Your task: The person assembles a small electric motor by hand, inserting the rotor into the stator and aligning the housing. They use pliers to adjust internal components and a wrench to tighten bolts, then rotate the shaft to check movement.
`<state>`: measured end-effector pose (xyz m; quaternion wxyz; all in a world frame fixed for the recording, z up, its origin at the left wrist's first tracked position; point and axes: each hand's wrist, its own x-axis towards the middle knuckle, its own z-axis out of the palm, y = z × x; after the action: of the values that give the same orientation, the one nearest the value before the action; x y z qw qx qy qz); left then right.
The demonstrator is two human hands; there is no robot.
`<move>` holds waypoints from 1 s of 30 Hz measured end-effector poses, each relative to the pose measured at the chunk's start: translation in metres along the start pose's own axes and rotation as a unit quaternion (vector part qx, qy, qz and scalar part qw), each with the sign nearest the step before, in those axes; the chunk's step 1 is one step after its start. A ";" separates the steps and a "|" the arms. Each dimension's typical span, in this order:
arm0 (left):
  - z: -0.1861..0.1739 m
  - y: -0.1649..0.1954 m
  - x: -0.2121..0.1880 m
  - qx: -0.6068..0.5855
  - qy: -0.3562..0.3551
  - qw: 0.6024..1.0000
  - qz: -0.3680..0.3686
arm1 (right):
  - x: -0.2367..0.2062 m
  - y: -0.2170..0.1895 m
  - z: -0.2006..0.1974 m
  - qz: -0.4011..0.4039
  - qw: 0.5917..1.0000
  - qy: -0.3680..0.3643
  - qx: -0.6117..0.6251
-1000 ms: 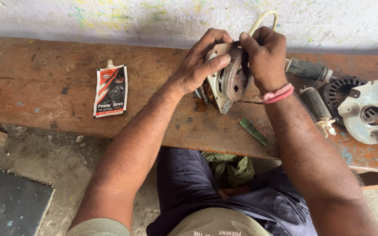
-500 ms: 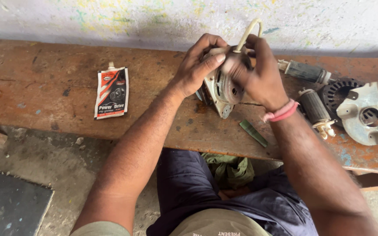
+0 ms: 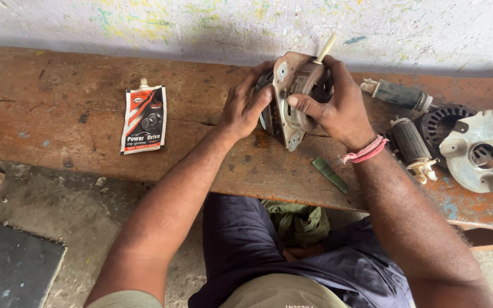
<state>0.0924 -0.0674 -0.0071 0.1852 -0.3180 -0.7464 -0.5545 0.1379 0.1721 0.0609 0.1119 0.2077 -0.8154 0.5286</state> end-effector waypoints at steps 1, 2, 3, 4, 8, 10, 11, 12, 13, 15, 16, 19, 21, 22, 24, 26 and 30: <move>0.003 -0.006 0.004 0.010 0.008 1.000 0.019 | 0.001 0.002 0.001 -0.006 1.000 -0.005 0.003; 0.007 -0.011 0.008 0.018 0.030 0.999 0.008 | 0.004 0.004 0.002 -0.011 1.000 -0.009 0.005; 0.010 -0.017 0.013 0.027 0.050 0.998 -0.002 | 0.005 0.005 0.003 -0.015 1.000 -0.012 0.007; 0.014 -0.021 0.017 0.037 0.071 0.997 -0.013 | 0.007 0.006 0.004 -0.079 0.997 -0.006 0.017; 0.011 -0.037 0.028 -0.070 0.098 0.990 -0.070 | 0.014 0.006 0.011 -0.147 0.989 0.011 -0.021; 0.003 -0.042 0.029 -0.107 0.092 0.988 -0.064 | 0.018 0.004 0.016 -0.124 0.990 0.024 -0.067; -0.002 -0.043 0.028 -0.125 0.090 0.985 -0.072 | 0.019 0.003 0.019 -0.131 0.987 0.032 -0.085; -0.004 -0.045 0.025 -0.145 0.088 0.982 -0.081 | 0.021 0.002 0.021 -0.137 0.984 0.040 -0.103; -0.007 -0.048 0.024 -0.166 0.086 0.978 -0.091 | 0.023 0.002 0.023 -0.147 0.982 0.039 -0.109; -0.009 -0.055 0.021 -0.192 0.091 0.968 -0.133 | 0.027 0.003 0.023 -0.167 0.978 0.035 -0.122; -0.011 -0.059 0.022 -0.203 0.095 0.963 -0.152 | 0.029 0.003 0.024 -0.179 0.977 0.026 -0.113; -0.014 -0.067 0.023 -0.194 0.070 0.959 -0.195 | 0.034 0.007 0.021 -0.203 0.973 0.015 -0.110; -0.015 -0.070 0.023 -0.202 0.076 0.959 -0.185 | 0.034 0.010 0.021 -0.218 0.965 0.031 -0.141; -0.014 -0.071 0.023 -0.206 0.080 0.959 -0.179 | 0.034 0.011 0.020 -0.221 0.962 0.038 -0.154; -0.014 -0.070 0.023 -0.221 0.071 0.959 -0.166 | 0.034 0.013 0.019 -0.223 0.957 0.054 -0.177; -0.013 -0.069 0.025 -0.237 0.064 0.957 -0.155 | 0.034 0.016 0.016 -0.247 0.948 0.055 -0.191; -0.014 -0.065 0.028 -0.240 0.057 0.961 -0.127 | 0.037 0.021 0.016 -0.233 0.954 0.046 -0.184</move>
<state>0.0269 -0.0847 -0.0318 0.0739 -0.2236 -0.6139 -0.7535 0.0962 0.1573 0.0521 0.3055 0.3429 -0.8215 0.3381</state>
